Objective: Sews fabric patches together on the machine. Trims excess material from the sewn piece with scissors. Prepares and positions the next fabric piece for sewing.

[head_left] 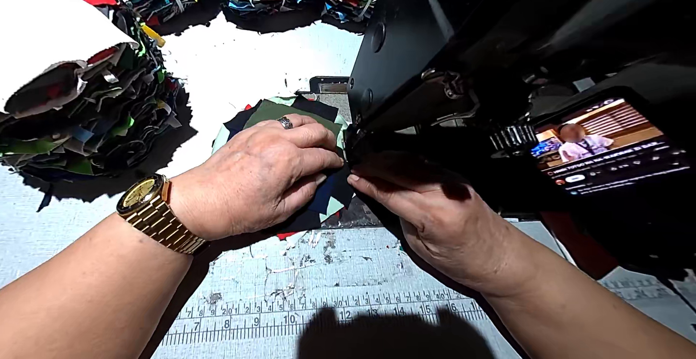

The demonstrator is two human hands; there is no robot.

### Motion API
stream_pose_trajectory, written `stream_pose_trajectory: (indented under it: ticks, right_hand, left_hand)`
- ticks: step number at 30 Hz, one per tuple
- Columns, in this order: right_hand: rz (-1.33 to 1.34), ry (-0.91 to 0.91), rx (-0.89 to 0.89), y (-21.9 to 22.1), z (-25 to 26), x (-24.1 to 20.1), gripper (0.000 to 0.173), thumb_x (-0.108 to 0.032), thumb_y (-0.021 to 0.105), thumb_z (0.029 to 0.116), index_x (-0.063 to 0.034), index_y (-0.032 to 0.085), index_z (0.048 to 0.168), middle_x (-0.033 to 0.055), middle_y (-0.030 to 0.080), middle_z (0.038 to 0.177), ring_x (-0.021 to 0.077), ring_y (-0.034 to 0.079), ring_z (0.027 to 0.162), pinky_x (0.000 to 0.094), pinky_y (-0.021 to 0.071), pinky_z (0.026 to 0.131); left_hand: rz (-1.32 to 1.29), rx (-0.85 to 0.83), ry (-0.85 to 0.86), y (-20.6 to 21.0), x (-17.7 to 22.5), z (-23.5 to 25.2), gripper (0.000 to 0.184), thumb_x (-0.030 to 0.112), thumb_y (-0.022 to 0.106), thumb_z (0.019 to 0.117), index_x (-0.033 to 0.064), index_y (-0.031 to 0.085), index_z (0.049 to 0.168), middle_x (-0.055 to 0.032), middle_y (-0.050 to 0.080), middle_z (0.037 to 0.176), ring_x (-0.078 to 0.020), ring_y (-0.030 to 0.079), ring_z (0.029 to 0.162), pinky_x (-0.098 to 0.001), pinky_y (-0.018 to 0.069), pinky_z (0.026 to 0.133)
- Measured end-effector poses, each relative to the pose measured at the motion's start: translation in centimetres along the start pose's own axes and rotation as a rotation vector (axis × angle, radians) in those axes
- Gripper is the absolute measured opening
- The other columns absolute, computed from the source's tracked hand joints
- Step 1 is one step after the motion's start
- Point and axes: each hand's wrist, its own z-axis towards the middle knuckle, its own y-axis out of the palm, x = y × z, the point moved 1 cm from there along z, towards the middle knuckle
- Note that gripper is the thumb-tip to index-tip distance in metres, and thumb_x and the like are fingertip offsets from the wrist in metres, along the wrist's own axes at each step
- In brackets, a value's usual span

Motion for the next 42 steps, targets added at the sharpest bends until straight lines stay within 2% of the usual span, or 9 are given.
stream_pose_trajectory:
  ticks: [5,15,17,19,21,25,30,37,42]
  right_hand:
    - [0.04,-0.031,0.017,-0.1,0.0,-0.5,0.03,0.002,0.053,0.0978,-0.0014,0.075,0.118,0.0159,0.071,0.119,0.0272,0.065,0.119,0.0381,0.0512,0.105]
    - [0.016,-0.033,0.019,0.1,0.0,0.2,0.024,0.001,0.056,0.099,-0.0003,0.076,0.112,0.0153,0.072,0.115,0.0268,0.066,0.116,0.0357,0.0529,0.102]
    - [0.027,-0.025,0.024,-0.1,0.1,0.0,0.025,0.001,0.055,0.0986,-0.0003,0.076,0.113,0.0158,0.071,0.116,0.0273,0.065,0.117,0.0366,0.0525,0.102]
    - [0.036,-0.031,0.025,-0.1,0.2,-0.5,0.029,0.003,0.053,0.0974,-0.0009,0.076,0.115,0.0163,0.072,0.119,0.027,0.066,0.118,0.0372,0.0514,0.105]
    - [0.047,-0.04,0.006,0.2,0.1,-0.7,0.03,0.003,0.053,0.0974,-0.0016,0.076,0.117,0.0164,0.072,0.119,0.0265,0.066,0.119,0.0372,0.0505,0.107]
    - [0.055,-0.045,-0.028,0.3,0.0,-0.7,0.032,0.004,0.052,0.0966,-0.0015,0.075,0.118,0.0155,0.072,0.119,0.0259,0.066,0.117,0.0359,0.0507,0.106]
    - [0.039,-0.026,-0.022,0.1,0.0,-0.4,0.03,0.003,0.053,0.0972,-0.0018,0.076,0.117,0.0149,0.072,0.118,0.0262,0.066,0.117,0.0366,0.0508,0.106]
    - [0.06,-0.008,-0.007,0.2,0.2,-0.7,0.03,0.002,0.054,0.0978,-0.0024,0.075,0.118,0.0158,0.07,0.121,0.0265,0.065,0.119,0.0377,0.0511,0.105]
    - [0.04,0.0,-0.014,0.3,0.1,-0.5,0.029,0.003,0.054,0.0976,-0.0028,0.076,0.116,0.0149,0.072,0.119,0.0264,0.065,0.119,0.037,0.0511,0.106]
  left_hand:
    - [0.03,-0.01,-0.029,0.1,0.2,0.1,0.035,0.026,0.047,0.1022,0.0153,0.074,0.121,-0.0035,0.068,0.128,-0.0229,0.056,0.13,-0.0439,0.0465,0.107]
    - [0.108,-0.01,-0.108,0.2,0.7,0.3,0.039,0.027,0.042,0.1035,0.0158,0.072,0.126,-0.0029,0.067,0.127,-0.0253,0.055,0.128,-0.0466,0.0453,0.103]
    - [0.126,-0.001,-0.117,0.4,0.7,0.2,0.04,0.028,0.042,0.1032,0.016,0.072,0.127,-0.0044,0.066,0.13,-0.0262,0.054,0.13,-0.0488,0.0429,0.106]
    - [0.142,0.006,-0.128,0.3,1.0,0.1,0.041,0.032,0.042,0.104,0.0179,0.071,0.13,-0.0054,0.062,0.138,-0.0269,0.05,0.138,-0.0527,0.0364,0.114]
    - [0.089,0.072,-0.072,0.0,1.0,0.0,0.037,0.029,0.048,0.1024,0.0158,0.073,0.127,-0.0067,0.062,0.139,-0.0273,0.049,0.14,-0.0539,0.0325,0.118]
    - [-0.062,0.043,0.046,-0.1,0.2,-0.2,0.028,0.023,0.055,0.1003,0.012,0.077,0.113,-0.0045,0.069,0.127,-0.0241,0.055,0.134,-0.0447,0.0417,0.116]
    - [-0.061,-0.013,0.015,0.0,-0.2,-0.4,0.031,0.025,0.052,0.102,0.0144,0.076,0.118,-0.0032,0.067,0.132,-0.0211,0.054,0.135,-0.0404,0.0447,0.113]
    - [-0.002,-0.023,-0.023,0.1,0.1,-0.1,0.031,0.029,0.051,0.1008,0.0184,0.076,0.117,-0.0011,0.067,0.13,-0.0188,0.056,0.131,-0.0409,0.048,0.106]
    - [0.005,-0.023,-0.039,0.1,0.2,0.0,0.034,0.03,0.048,0.1021,0.0189,0.076,0.119,-0.0014,0.067,0.13,-0.0203,0.056,0.131,-0.0422,0.0476,0.106]
